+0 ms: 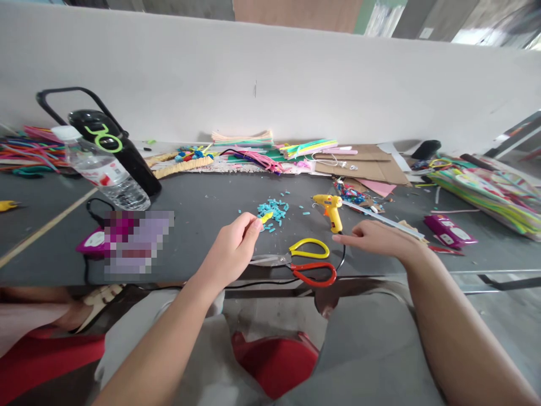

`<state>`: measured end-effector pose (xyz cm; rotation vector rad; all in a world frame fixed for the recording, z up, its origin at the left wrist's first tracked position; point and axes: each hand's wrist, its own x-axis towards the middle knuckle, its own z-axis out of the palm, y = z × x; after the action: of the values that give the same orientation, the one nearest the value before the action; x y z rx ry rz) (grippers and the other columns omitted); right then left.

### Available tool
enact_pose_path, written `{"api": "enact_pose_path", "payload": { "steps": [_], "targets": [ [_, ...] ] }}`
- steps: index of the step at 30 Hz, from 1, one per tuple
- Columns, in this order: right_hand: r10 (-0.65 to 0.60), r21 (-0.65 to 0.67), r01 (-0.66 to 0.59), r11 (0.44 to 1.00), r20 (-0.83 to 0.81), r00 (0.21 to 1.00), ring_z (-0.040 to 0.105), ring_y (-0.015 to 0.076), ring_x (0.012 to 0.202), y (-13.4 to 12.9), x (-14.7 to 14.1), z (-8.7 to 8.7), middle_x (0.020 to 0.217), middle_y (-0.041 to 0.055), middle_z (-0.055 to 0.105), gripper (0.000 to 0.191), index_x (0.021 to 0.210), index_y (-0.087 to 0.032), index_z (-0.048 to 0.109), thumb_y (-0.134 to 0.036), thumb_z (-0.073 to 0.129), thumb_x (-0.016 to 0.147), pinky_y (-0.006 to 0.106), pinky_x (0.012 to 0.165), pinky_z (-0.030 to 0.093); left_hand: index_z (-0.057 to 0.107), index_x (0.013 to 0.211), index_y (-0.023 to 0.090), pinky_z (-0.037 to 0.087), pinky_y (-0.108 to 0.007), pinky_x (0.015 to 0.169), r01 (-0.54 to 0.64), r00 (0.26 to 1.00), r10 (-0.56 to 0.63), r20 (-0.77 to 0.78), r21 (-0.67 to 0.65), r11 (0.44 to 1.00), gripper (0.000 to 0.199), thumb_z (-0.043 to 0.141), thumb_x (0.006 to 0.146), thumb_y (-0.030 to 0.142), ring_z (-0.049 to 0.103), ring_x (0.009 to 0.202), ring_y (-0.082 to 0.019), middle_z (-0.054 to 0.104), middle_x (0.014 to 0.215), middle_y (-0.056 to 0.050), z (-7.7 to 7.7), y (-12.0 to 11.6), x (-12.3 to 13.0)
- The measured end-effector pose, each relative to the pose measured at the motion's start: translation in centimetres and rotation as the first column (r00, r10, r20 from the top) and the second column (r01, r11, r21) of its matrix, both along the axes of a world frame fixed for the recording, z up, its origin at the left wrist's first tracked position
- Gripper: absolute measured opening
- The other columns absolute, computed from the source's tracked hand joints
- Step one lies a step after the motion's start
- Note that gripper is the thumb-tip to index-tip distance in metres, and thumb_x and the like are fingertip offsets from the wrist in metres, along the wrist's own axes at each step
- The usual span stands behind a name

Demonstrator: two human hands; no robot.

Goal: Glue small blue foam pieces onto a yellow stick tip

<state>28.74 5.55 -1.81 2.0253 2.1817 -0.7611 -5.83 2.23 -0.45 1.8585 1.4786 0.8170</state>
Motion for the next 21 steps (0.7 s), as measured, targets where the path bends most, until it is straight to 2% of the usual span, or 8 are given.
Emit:
{"api": "enact_pose_path", "payload": {
  "steps": [3, 5, 6, 8, 9, 11, 15, 21],
  "targets": [
    [0.117, 0.164, -0.071, 0.984, -0.291, 0.95, 0.034, 0.0112, 0.053, -0.5, -1.6, -0.2, 0.056, -0.0036, 0.038, 0.058, 0.06, -0.02, 0.045, -0.07, 0.056, 0.087, 0.029, 0.051, 0.026, 0.059, 0.091, 0.021, 0.032, -0.026, 0.058, 0.029, 0.999, -0.029, 0.019, 0.0, 1.0, 0.041, 0.037, 0.101, 0.054, 0.043, 0.06, -0.014, 0.046, 0.065, 0.003, 0.1, 0.0, 0.3],
    [0.135, 0.365, 0.067, 0.929, -0.499, 0.856, 0.047, 0.0132, 0.06, -1.1, -3.7, -0.2, 0.066, -0.0008, 0.055, 0.044, 0.073, -0.02, 0.059, -0.06, 0.06, 0.091, 0.028, 0.056, 0.037, 0.059, 0.09, 0.021, 0.031, -0.025, 0.058, 0.068, 0.997, -0.067, 0.046, -0.016, 0.998, 0.04, 0.039, 0.101, 0.054, 0.041, 0.06, -0.013, 0.044, 0.064, 0.004, 0.2, -0.1, 0.6],
    [0.155, 0.407, 0.129, 0.904, -0.595, 0.789, 0.056, 0.0151, 0.067, -1.4, -4.9, -0.1, 0.077, 0.0018, 0.065, 0.036, 0.085, -0.02, 0.066, -0.056, 0.062, 0.091, 0.029, 0.062, 0.045, 0.059, 0.09, 0.02, 0.031, -0.025, 0.058, 0.091, 0.994, -0.089, 0.062, -0.027, 0.996, 0.039, 0.04, 0.101, 0.053, 0.04, 0.06, -0.012, 0.044, 0.065, 0.004, 0.3, -0.2, 0.8],
    [0.171, 0.363, 0.188, 0.912, -0.756, 0.632, 0.066, 0.0193, 0.084, -2.1, -7.1, 0.1, 0.095, 0.0061, 0.073, 0.031, 0.101, -0.021, 0.071, -0.05, 0.066, 0.091, 0.032, 0.074, 0.053, 0.059, 0.089, 0.02, 0.031, -0.025, 0.059, 0.134, 0.987, -0.13, 0.091, -0.046, 0.99, 0.038, 0.042, 0.101, 0.052, 0.04, 0.062, -0.012, 0.047, 0.068, 0.004, 0.5, -0.4, 1.2],
    [0.161, 0.314, 0.19, 0.93, -0.813, 0.559, 0.068, 0.0198, 0.086, -2.4, -8.0, 0.2, 0.099, 0.0068, 0.074, 0.031, 0.105, -0.022, 0.072, -0.049, 0.067, 0.09, 0.032, 0.075, 0.055, 0.059, 0.088, 0.02, 0.031, -0.025, 0.058, 0.15, 0.985, -0.145, 0.098, -0.054, 0.987, 0.038, 0.042, 0.101, 0.052, 0.04, 0.062, -0.011, 0.047, 0.068, 0.004, 0.6, -0.5, 1.3],
    [0.137, 0.248, 0.171, 0.954, -0.863, 0.486, 0.069, 0.0185, 0.083, -2.9, -9.4, 0.4, 0.099, 0.007, 0.076, 0.03, 0.106, -0.022, 0.074, -0.047, 0.07, 0.089, 0.031, 0.073, 0.058, 0.058, 0.087, 0.02, 0.03, -0.025, 0.058, 0.181, 0.979, -0.173, 0.103, -0.069, 0.981, 0.037, 0.043, 0.101, 0.051, 0.039, 0.061, -0.011, 0.045, 0.066, 0.005, 0.7, -0.7, 1.6],
    [0.11, 0.201, 0.171, 0.964, -0.895, 0.431, 0.07, 0.0171, 0.077, -3.4, -10.6, 0.6, 0.089, 0.0057, 0.076, 0.026, 0.098, -0.019, 0.075, -0.043, 0.072, 0.088, 0.029, 0.069, 0.059, 0.055, 0.083, 0.02, 0.03, -0.024, 0.058, 0.229, 0.971, -0.22, 0.098, -0.084, 0.97, 0.036, 0.044, 0.102, 0.049, 0.038, 0.063, -0.011, 0.044, 0.067, 0.005, 0.7, -0.9, 1.7],
    [0.127, 0.216, 0.168, 0.962, -0.895, 0.427, 0.07, 0.0173, 0.077, -3.6, -10.6, 0.7, 0.085, 0.0054, 0.075, 0.023, 0.091, -0.019, 0.073, -0.041, 0.075, 0.085, 0.03, 0.07, 0.06, 0.05, 0.079, 0.02, 0.031, -0.025, 0.059, 0.231, 0.97, -0.222, 0.099, -0.095, 0.968, 0.038, 0.043, 0.102, 0.049, 0.04, 0.065, -0.012, 0.046, 0.068, 0.004, 0.4, -0.9, 1.5]
  ]
}}
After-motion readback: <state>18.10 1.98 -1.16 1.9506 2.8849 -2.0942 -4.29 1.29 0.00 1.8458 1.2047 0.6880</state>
